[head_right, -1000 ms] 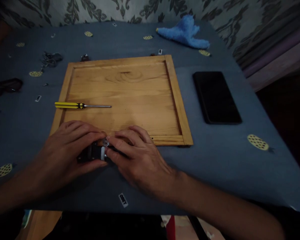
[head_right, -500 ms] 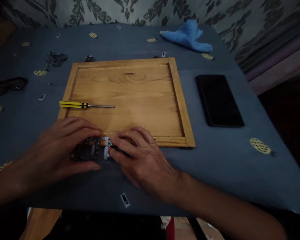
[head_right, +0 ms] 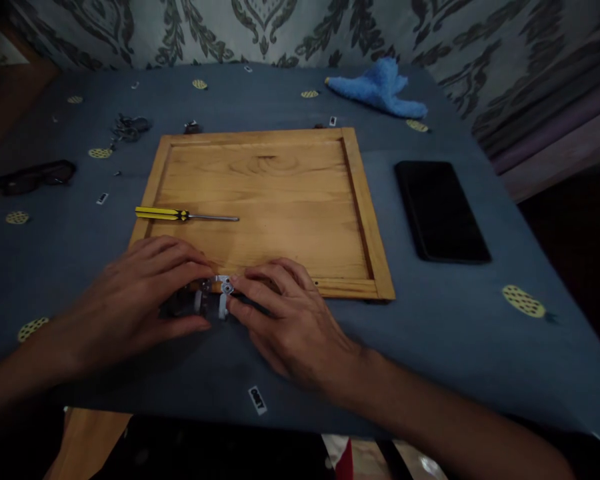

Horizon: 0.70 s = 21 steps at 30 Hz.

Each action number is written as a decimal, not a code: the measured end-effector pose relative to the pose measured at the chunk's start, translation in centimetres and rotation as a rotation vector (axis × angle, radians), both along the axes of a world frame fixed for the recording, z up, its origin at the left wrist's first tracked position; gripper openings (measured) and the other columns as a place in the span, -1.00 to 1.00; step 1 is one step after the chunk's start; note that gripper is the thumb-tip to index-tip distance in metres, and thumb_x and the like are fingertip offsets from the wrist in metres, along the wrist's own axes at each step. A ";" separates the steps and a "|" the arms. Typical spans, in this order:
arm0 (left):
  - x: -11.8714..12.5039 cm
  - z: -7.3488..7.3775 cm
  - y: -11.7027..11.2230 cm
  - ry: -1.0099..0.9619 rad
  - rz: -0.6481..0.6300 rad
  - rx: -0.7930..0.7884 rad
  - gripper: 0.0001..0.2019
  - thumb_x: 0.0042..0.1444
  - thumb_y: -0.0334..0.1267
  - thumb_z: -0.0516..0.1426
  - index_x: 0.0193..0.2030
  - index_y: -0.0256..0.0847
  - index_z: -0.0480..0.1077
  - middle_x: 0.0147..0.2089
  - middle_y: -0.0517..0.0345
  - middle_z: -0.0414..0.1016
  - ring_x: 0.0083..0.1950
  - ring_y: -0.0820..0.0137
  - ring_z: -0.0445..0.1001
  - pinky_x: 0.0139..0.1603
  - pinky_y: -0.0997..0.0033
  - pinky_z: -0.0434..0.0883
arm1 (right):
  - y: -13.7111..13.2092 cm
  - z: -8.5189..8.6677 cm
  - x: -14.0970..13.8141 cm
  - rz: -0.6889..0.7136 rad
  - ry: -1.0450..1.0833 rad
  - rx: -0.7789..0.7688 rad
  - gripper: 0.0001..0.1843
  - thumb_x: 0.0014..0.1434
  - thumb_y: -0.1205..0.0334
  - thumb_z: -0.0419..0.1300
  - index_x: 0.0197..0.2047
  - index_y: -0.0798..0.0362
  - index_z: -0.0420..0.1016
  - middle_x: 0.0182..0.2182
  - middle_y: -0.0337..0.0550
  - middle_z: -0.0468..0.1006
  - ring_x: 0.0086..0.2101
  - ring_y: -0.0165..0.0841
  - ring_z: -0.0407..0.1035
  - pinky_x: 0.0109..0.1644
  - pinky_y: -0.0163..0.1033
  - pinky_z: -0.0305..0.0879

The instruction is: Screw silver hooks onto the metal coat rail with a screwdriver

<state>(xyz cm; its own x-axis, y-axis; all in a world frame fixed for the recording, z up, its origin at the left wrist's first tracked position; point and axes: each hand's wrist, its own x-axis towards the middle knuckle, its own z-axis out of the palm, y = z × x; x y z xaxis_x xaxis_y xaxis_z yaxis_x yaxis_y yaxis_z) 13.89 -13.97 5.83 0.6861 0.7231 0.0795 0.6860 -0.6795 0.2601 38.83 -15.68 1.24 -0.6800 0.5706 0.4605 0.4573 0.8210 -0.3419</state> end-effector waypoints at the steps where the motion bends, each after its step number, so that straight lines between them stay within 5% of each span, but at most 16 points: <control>1: -0.3 0.2 0.3 -0.014 -0.008 -0.013 -0.60 0.18 0.08 0.25 0.01 -0.12 0.42 -0.02 0.09 0.54 0.04 0.14 0.49 0.00 0.10 0.45 | 0.0 0.0 0.0 -0.004 0.003 0.001 -0.76 0.34 0.41 0.10 -0.02 0.07 0.56 0.03 -0.05 0.63 0.04 -0.18 0.43 0.15 0.09 0.40; 5: -2.6 1.6 1.9 -0.196 0.121 -0.014 -0.54 0.25 0.22 0.11 0.07 -0.07 0.44 0.02 0.12 0.58 0.01 0.22 0.56 -0.06 0.23 0.48 | -0.1 0.0 -0.1 -0.012 -0.009 0.012 -0.75 0.33 0.42 0.11 0.00 0.06 0.55 0.03 -0.05 0.63 0.05 -0.17 0.43 0.15 0.12 0.41; 9: -4.9 2.3 4.0 -0.407 0.376 -0.039 -0.70 0.25 0.03 0.16 -0.05 -0.09 0.52 -0.13 0.19 0.62 -0.18 0.32 0.57 -0.24 0.36 0.46 | -0.1 -0.1 -0.1 0.000 -0.008 0.044 -0.75 0.32 0.43 0.11 0.00 0.08 0.54 0.03 -0.04 0.63 0.05 -0.16 0.44 0.15 0.13 0.42; 16: -7.2 -0.6 7.7 -0.650 0.546 -0.113 -0.76 0.06 -0.33 0.16 -0.09 -0.19 0.44 -0.38 0.23 0.56 -0.36 0.41 0.54 -0.29 0.39 0.49 | 0.3 0.1 -0.2 0.019 -0.028 0.063 -0.77 0.33 0.40 0.12 -0.04 0.07 0.56 0.00 -0.06 0.65 0.02 -0.18 0.46 0.13 0.11 0.44; 21: -10.5 -1.4 9.8 -0.829 0.791 0.054 -0.68 0.08 -0.36 0.20 -0.01 -0.13 0.32 -0.56 0.43 0.35 -0.50 0.50 0.39 -0.37 0.41 0.49 | 0.7 -0.2 -0.3 0.032 0.019 0.117 -0.76 0.30 0.44 0.13 -0.05 0.10 0.57 -0.05 -0.04 0.67 -0.01 -0.18 0.47 0.10 0.08 0.47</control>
<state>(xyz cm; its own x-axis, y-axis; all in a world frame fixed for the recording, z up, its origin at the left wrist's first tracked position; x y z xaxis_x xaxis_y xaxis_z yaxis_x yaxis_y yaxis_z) 3.37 -4.16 4.43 -0.2368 0.9107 0.3386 0.5572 -0.1582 0.8152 38.56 -15.02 1.06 -0.6873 0.4904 0.5359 0.4243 0.8698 -0.2517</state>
